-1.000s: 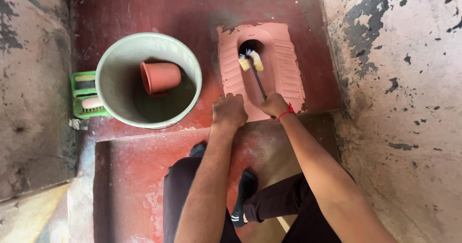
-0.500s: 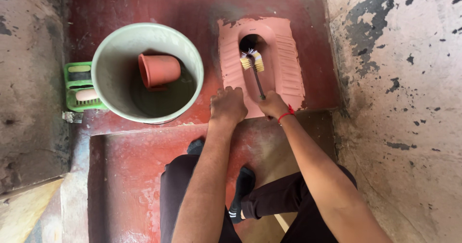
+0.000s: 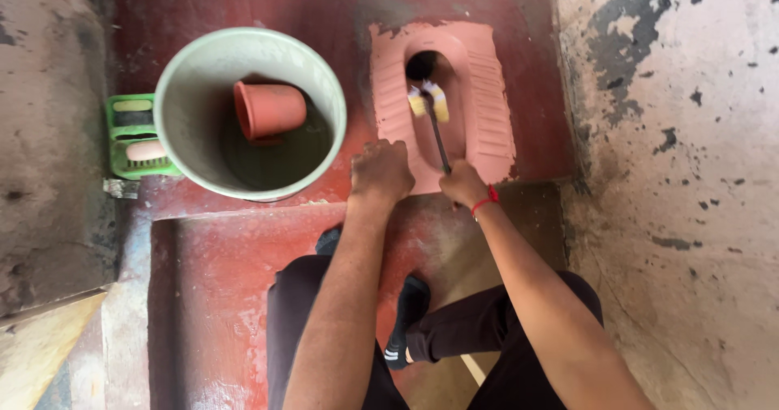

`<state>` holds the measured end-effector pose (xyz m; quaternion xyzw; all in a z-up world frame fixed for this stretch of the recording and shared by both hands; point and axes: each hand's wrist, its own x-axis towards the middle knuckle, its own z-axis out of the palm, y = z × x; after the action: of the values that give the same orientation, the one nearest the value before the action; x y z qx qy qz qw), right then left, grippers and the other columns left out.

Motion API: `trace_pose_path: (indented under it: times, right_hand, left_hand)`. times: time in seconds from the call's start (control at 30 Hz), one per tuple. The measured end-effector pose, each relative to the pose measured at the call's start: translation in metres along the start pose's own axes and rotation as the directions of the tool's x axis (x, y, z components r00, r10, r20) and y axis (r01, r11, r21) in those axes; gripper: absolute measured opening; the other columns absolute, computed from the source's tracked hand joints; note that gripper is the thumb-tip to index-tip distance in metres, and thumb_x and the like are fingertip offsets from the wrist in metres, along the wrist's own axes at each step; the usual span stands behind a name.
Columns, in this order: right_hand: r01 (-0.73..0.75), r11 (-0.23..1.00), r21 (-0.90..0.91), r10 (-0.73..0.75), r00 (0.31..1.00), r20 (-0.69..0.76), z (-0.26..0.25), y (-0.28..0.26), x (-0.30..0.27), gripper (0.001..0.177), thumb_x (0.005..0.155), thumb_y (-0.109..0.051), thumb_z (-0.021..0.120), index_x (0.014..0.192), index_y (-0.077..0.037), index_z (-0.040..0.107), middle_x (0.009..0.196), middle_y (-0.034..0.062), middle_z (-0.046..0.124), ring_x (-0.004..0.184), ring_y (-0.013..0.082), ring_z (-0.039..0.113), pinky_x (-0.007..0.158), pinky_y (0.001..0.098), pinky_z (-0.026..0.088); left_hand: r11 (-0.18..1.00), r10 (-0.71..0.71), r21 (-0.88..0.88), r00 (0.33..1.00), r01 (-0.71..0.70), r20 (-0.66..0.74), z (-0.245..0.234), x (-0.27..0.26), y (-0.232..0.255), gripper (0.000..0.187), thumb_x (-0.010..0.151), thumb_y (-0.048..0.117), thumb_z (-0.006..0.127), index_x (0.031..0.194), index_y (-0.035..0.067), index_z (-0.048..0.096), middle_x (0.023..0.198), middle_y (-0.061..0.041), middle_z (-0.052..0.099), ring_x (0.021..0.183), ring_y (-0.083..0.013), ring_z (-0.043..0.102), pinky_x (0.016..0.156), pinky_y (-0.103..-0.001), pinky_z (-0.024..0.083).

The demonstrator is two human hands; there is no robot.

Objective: The person scrubs the interior surfaces of a squat toilet using a long-handled brush and periodically pours water from a bucket using a plastic mug.

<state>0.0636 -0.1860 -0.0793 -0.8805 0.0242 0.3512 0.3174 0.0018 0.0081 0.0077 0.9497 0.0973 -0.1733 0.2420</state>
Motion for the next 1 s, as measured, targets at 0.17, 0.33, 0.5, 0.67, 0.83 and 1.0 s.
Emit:
trace_pose_path:
  times: [0.17, 0.33, 0.5, 0.67, 0.83, 1.0]
  right_hand:
    - [-0.107, 0.989, 0.102, 0.106, 0.994, 0.012, 0.006, 0.010, -0.072, 0.041, 0.082, 0.001, 0.049, 0.123, -0.004, 0.055, 0.065, 0.0160, 0.066, 0.042, 0.0296, 0.061, 0.038, 0.0468, 0.046]
    - [-0.106, 0.994, 0.005, 0.106, 0.994, -0.011, 0.002, 0.017, -0.088, 0.029, 0.087, -0.006, 0.054, 0.111, 0.005, 0.066, 0.069, 0.0200, 0.067, 0.044, 0.0263, 0.063, 0.042, 0.0417, 0.049]
    - [-0.083, 0.997, 0.007, 0.083, 0.996, -0.012, 0.016, 0.023, -0.077, 0.025, 0.084, -0.002, 0.049, 0.102, 0.008, 0.063, 0.070, 0.0184, 0.067, 0.047, 0.0270, 0.065, 0.043, 0.0429, 0.052]
    - [-0.059, 0.998, -0.024, 0.058, 0.998, -0.038, 0.011, 0.030, -0.083, 0.023, 0.086, -0.006, 0.050, 0.102, 0.004, 0.064, 0.069, 0.0216, 0.066, 0.049, 0.0305, 0.064, 0.046, 0.0446, 0.049]
    - [-0.119, 0.993, 0.023, 0.119, 0.993, 0.018, 0.025, 0.037, -0.085, 0.024, 0.085, -0.003, 0.051, 0.098, 0.008, 0.067, 0.071, 0.0199, 0.068, 0.049, 0.0278, 0.066, 0.046, 0.0436, 0.052]
    - [-0.134, 0.989, 0.066, 0.137, 0.990, -0.038, 0.012, 0.027, -0.089, 0.036, 0.082, -0.002, 0.049, 0.114, 0.001, 0.065, 0.068, 0.0223, 0.068, 0.047, 0.0294, 0.064, 0.046, 0.0441, 0.050]
  left_hand:
    - [1.000, -0.005, 0.020, 1.000, 0.005, -0.014, 0.003, 0.007, -0.002, 0.031, 0.085, 0.012, 0.062, 0.115, 0.006, 0.068, 0.123, -0.018, 0.066, 0.120, -0.0373, 0.061, 0.096, -0.053, 0.051]
    - [0.998, 0.026, 0.055, 0.999, -0.025, -0.020, 0.015, 0.006, -0.009, 0.031, 0.086, 0.013, 0.061, 0.114, 0.006, 0.068, 0.120, -0.019, 0.066, 0.119, -0.0380, 0.061, 0.093, -0.054, 0.052]
    - [0.993, 0.062, 0.103, 0.998, -0.059, -0.026, 0.020, 0.007, -0.009, 0.029, 0.087, 0.014, 0.060, 0.113, 0.005, 0.068, 0.119, -0.019, 0.067, 0.116, -0.0395, 0.062, 0.095, -0.055, 0.051]
    - [0.992, 0.064, 0.109, 0.997, -0.058, -0.052, 0.024, 0.009, -0.008, 0.029, 0.087, 0.014, 0.060, 0.113, 0.005, 0.069, 0.119, -0.019, 0.067, 0.116, -0.0395, 0.062, 0.095, -0.055, 0.051]
    - [0.991, 0.053, 0.125, 0.999, -0.053, 0.006, 0.022, 0.008, -0.006, 0.029, 0.088, 0.014, 0.060, 0.114, 0.004, 0.068, 0.118, -0.020, 0.066, 0.117, -0.0400, 0.062, 0.095, -0.055, 0.051]
    - [0.990, 0.052, 0.135, 0.999, -0.050, -0.005, 0.013, 0.005, -0.008, 0.029, 0.090, 0.017, 0.060, 0.115, 0.005, 0.068, 0.119, -0.019, 0.065, 0.117, -0.0394, 0.061, 0.094, -0.057, 0.051]
